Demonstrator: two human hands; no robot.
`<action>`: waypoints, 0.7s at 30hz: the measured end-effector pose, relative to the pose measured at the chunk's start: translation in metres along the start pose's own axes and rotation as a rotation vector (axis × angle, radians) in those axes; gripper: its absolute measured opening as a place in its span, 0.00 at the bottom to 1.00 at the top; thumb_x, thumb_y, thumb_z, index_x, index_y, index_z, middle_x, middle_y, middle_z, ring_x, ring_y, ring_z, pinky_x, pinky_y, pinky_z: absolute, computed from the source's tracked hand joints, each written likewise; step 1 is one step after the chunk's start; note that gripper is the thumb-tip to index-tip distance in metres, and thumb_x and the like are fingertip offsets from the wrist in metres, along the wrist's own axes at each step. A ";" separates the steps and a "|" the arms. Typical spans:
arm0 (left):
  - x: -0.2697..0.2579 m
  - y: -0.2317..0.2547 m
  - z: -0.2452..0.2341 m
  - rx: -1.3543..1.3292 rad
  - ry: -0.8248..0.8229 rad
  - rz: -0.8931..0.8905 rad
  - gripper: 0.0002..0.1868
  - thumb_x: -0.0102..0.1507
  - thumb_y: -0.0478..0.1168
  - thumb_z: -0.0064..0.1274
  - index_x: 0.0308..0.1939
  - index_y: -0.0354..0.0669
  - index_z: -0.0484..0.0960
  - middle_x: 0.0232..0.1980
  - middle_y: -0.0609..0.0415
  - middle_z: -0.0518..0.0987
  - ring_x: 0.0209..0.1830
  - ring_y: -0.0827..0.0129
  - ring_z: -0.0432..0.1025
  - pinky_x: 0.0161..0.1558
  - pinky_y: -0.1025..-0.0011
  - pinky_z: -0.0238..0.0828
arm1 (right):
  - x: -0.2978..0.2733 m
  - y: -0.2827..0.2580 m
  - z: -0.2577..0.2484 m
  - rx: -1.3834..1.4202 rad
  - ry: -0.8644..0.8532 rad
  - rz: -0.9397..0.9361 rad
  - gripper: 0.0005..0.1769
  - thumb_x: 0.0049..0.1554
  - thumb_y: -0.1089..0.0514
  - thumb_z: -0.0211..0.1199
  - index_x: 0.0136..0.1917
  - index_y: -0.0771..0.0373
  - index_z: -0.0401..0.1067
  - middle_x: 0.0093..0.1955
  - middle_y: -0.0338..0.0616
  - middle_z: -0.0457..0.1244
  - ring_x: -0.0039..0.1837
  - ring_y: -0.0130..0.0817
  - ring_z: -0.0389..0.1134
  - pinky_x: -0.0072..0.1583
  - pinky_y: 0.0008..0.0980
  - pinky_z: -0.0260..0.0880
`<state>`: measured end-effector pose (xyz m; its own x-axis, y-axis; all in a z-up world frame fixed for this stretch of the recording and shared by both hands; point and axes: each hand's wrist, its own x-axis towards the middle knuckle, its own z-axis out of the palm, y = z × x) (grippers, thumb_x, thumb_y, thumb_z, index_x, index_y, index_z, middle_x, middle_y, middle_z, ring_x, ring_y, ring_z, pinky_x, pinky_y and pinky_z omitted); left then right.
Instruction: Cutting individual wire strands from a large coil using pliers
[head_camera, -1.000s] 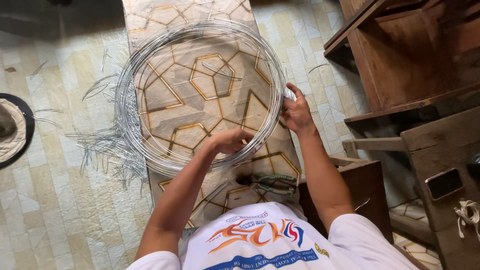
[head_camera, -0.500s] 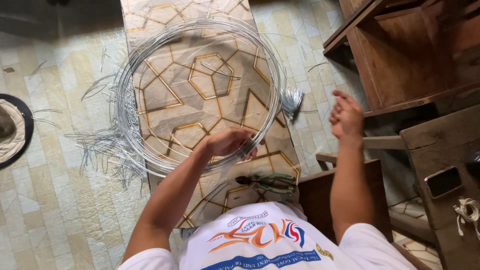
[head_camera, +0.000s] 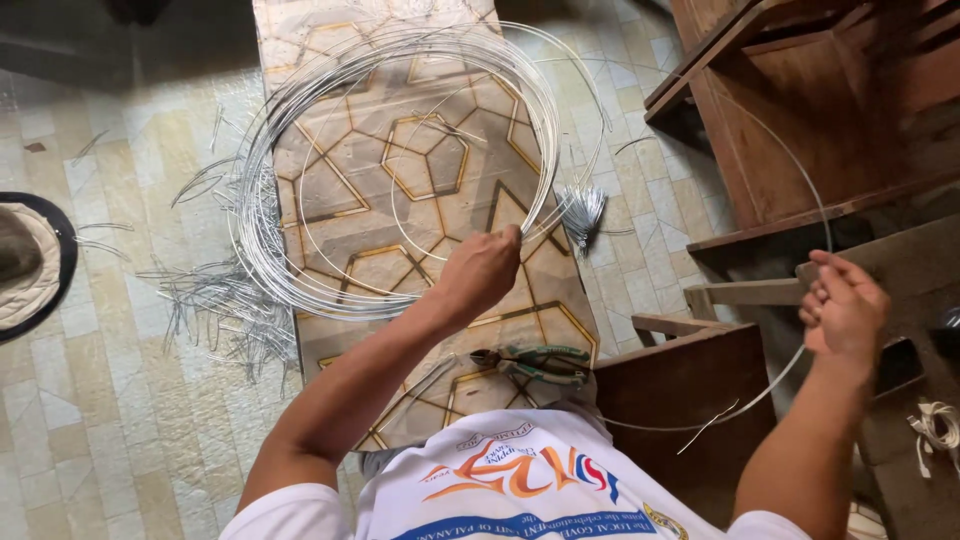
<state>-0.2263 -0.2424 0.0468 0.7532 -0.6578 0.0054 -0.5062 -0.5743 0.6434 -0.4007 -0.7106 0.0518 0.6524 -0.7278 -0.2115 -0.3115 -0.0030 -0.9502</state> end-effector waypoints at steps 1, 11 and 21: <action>-0.001 -0.001 0.002 0.045 0.075 0.068 0.17 0.73 0.26 0.32 0.32 0.37 0.72 0.18 0.59 0.68 0.12 0.77 0.53 0.13 0.76 0.50 | -0.005 -0.003 -0.007 -0.025 0.030 -0.023 0.09 0.68 0.58 0.56 0.59 0.52 0.74 0.29 0.29 0.48 0.26 0.15 0.45 0.30 0.20 0.37; -0.009 0.005 -0.016 0.273 0.196 0.098 0.13 0.75 0.40 0.38 0.42 0.37 0.76 0.27 0.55 0.73 0.20 0.71 0.63 0.22 0.69 0.65 | -0.013 0.011 -0.080 -0.343 0.118 -0.218 0.12 0.72 0.61 0.54 0.65 0.54 0.75 0.36 0.27 0.53 0.35 0.13 0.49 0.35 0.15 0.48; 0.001 -0.014 -0.020 -0.055 -0.039 -0.071 0.11 0.70 0.44 0.41 0.41 0.40 0.64 0.37 0.38 0.74 0.37 0.43 0.69 0.40 0.48 0.62 | 0.009 0.063 -0.156 -0.187 0.121 -0.150 0.12 0.74 0.60 0.52 0.68 0.56 0.70 0.34 0.28 0.50 0.32 0.13 0.49 0.33 0.17 0.47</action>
<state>-0.2103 -0.2254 0.0531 0.7690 -0.6352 -0.0711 -0.4270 -0.5933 0.6824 -0.5220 -0.8244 0.0255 0.6174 -0.7860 -0.0316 -0.3467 -0.2357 -0.9079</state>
